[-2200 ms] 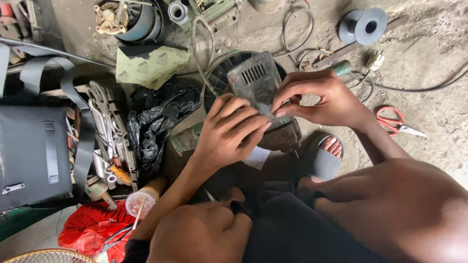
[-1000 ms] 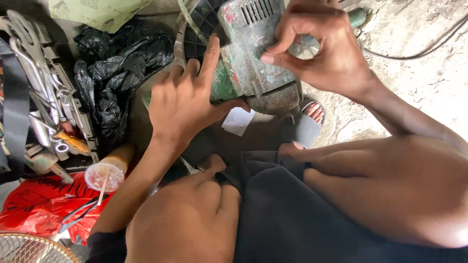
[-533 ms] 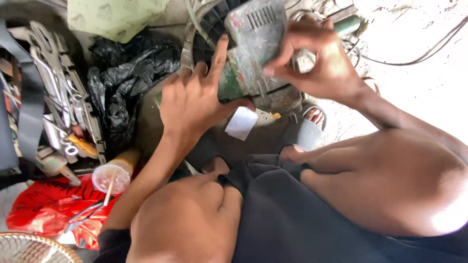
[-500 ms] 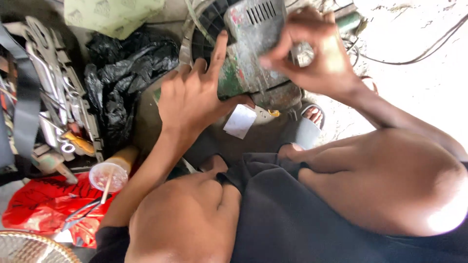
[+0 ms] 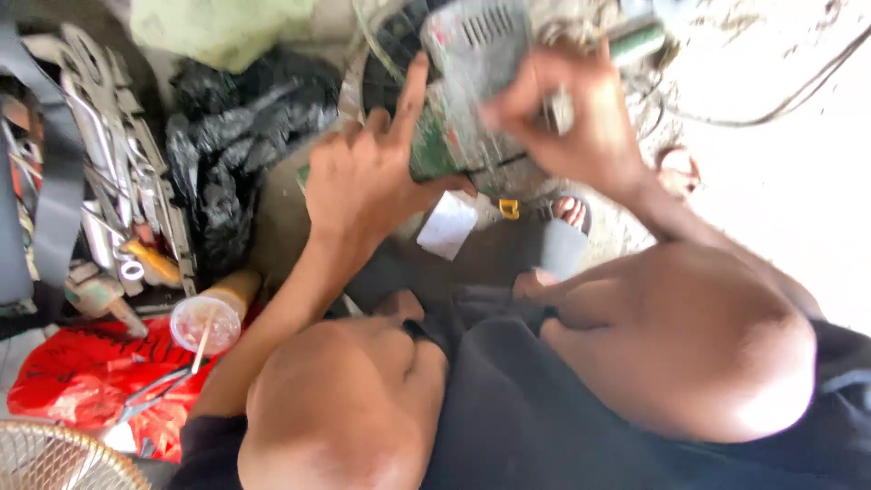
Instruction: Sanding and cleaning the exterior surface of a metal motor housing using sandpaper and a small hand tool.
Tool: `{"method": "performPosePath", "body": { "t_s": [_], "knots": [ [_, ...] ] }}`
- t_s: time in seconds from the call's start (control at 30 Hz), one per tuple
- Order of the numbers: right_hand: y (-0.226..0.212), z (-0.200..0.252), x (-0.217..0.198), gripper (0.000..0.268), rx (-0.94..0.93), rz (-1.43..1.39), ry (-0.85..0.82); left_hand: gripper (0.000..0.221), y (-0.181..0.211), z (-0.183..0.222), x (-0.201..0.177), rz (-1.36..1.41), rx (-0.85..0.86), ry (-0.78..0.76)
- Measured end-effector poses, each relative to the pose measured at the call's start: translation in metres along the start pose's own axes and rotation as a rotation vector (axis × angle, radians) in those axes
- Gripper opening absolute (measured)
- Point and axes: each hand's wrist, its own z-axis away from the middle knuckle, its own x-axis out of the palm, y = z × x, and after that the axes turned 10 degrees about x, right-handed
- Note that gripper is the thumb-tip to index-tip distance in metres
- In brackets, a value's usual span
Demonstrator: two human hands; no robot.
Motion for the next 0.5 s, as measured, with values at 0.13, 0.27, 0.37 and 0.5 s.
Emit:
{"method": "performPosePath", "body": {
  "t_s": [0.13, 0.27, 0.37, 0.5],
  "knots": [
    [0.001, -0.005, -0.003, 0.028, 0.08, -0.139, -0.015, 0.153, 0.004, -0.002, 0.01, 0.032, -0.006, -0.049],
    [-0.002, -0.001, 0.002, 0.029, 0.035, -0.107, 0.018, 0.155, 0.009, 0.006, 0.005, -0.058, -0.005, -0.053],
    [0.001, 0.004, 0.002, 0.032, 0.034, -0.043, 0.053, 0.155, 0.016, 0.002, 0.004, -0.051, -0.03, -0.056],
    [-0.002, -0.016, 0.007, 0.022, -0.001, -0.191, 0.084, 0.162, 0.02, -0.003, 0.007, -0.032, -0.132, -0.04]
  ]
}}
